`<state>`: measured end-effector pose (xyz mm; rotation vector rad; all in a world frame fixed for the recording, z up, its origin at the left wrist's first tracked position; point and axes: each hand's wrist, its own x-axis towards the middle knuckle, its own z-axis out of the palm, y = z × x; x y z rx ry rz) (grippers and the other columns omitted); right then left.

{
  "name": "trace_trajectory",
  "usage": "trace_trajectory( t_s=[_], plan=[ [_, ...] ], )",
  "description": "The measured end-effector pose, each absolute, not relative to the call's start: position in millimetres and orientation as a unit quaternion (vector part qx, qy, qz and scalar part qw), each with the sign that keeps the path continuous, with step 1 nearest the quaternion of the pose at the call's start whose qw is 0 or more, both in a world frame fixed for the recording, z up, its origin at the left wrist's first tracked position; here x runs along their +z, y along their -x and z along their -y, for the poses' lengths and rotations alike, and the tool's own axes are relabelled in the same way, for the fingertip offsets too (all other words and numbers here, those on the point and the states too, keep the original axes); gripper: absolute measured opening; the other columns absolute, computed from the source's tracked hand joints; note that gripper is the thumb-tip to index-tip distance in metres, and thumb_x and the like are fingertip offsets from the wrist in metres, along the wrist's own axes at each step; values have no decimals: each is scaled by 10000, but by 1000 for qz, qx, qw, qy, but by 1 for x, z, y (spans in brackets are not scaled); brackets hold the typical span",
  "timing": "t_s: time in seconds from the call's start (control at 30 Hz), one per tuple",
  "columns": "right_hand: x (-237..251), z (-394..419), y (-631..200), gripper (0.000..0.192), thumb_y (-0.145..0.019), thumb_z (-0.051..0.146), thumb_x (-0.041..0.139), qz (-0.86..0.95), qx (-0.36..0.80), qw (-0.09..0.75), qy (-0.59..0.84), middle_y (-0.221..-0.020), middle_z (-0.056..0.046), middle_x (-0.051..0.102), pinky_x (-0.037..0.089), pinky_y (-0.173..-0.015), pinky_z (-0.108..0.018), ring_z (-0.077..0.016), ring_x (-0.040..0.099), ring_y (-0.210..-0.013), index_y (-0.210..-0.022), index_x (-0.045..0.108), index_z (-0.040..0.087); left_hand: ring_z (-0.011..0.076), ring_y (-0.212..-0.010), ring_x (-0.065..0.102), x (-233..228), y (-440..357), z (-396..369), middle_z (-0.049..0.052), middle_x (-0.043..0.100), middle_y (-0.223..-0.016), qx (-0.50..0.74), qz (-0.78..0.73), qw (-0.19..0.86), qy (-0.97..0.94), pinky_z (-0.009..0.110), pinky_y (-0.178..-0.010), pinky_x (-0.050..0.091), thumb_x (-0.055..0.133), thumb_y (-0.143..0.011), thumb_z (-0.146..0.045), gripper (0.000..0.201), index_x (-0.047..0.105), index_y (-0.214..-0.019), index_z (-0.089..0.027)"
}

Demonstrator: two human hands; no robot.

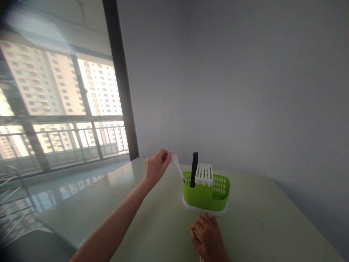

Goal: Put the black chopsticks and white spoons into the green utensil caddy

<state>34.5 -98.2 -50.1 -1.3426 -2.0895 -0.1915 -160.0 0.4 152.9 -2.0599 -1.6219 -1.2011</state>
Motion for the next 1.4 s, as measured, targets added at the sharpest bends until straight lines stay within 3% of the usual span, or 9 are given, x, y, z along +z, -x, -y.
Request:
trace_trajectory(
  t_s=[0.27,0.5,0.83,1.0,1.13,1.2,1.4],
  plan=[
    [-54,93,-38,114,-754,155,546,791,-116,330,503,-695,37,608,316,-742,-312,-150,515,-758,-686,564,245,166,-789,615,123,113,-46,29,673,-861,-295,576,104,756,243,-649,356,310,-894,-363,275,546,-964,-240],
    [-52,93,-38,116,-745,152,551,790,-135,333,497,-684,41,594,297,-717,-309,-153,504,-741,-680,553,248,196,-769,631,84,103,-62,47,677,-808,-244,587,79,768,261,-642,391,366,-861,-339,239,567,-925,-226],
    [-59,89,-38,124,-757,148,522,788,-119,340,500,-693,40,590,310,-740,-318,-154,507,-753,-683,550,244,194,-780,623,73,106,-69,45,670,-831,-254,594,53,761,264,-644,398,413,-834,-318,215,590,-897,-213],
    [-53,91,-43,133,-826,216,464,777,-32,345,525,-754,18,607,341,-769,-350,-171,519,-800,-746,566,242,146,-792,588,73,118,-50,11,626,-970,-324,567,37,756,241,-635,380,423,-839,-390,300,504,-1094,-255],
    [-43,93,-56,215,-853,373,434,716,52,417,558,-758,-1,608,382,-727,-339,-167,522,-746,-801,583,227,87,-628,510,47,131,-13,-39,575,-817,-479,496,-46,723,209,-612,366,403,-853,-367,258,481,-1071,-253],
    [-40,93,-62,278,-841,440,431,668,88,458,580,-746,-13,609,403,-683,-326,-166,522,-701,-817,594,216,77,-566,463,25,131,7,-60,529,-705,-498,468,-107,722,197,-591,360,400,-851,-341,224,494,-1025,-238],
    [-38,93,-69,285,-844,447,415,623,113,488,601,-857,-32,623,434,-679,-313,-162,549,-733,-876,591,226,84,-544,490,-35,105,41,-50,575,-614,-364,449,-257,775,197,-530,332,473,-794,-348,207,608,-890,-225]
  ],
)
